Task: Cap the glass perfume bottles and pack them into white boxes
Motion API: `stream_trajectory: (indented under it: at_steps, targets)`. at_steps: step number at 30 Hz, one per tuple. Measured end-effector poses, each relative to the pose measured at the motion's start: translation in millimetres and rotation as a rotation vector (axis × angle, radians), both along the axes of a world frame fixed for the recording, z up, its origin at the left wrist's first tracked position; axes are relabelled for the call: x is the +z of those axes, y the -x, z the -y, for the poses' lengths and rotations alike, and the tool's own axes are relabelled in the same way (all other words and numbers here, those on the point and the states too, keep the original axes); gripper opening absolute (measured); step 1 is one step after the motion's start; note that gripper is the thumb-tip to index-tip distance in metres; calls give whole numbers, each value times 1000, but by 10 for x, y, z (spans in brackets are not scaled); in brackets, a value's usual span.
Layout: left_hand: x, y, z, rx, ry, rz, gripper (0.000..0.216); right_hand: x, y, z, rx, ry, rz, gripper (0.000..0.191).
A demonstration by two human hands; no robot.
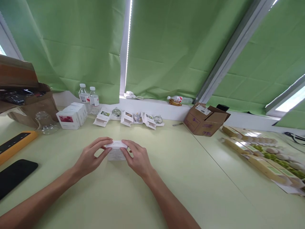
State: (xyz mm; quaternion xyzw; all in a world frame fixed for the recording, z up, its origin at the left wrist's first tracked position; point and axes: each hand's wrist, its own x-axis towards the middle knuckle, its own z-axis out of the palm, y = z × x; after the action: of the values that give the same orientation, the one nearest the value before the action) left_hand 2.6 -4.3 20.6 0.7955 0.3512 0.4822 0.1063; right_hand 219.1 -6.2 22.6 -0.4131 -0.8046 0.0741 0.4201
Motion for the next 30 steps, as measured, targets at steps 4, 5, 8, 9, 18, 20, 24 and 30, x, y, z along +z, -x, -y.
stream_trajectory:
  at_steps: [4, 5, 8, 9, 18, 20, 24, 30]
  targets:
    - [31, 5, 16, -22, 1, 48, 19, 5, 7, 17, -2, 10, -6, 30]
    - [34, 8, 19, -23, -9, 52, 19, 4, 9, 21, -3, 9, -7, 29]
    - [30, 21, 21, -20, -36, 38, 20, 1, 20, 28, -8, 12, -18, 29]
    - [26, 26, 19, -17, -41, 31, 21, 1, 23, 28, -7, 13, -25, 29]
    - [4, 29, 6, 2, -55, 11, 21, 2, 37, 27, 2, 16, -57, 29]
    - [10, 31, 7, -6, -56, 12, 22, -6, 33, 20, 7, 12, -66, 29]
    - [40, 33, 10, -20, -56, 10, 10, -5, 31, 7, 21, -4, -104, 24]
    - [60, 13, 16, -16, 6, 24, 13, 45, 51, 28, 9, 78, -115, 27]
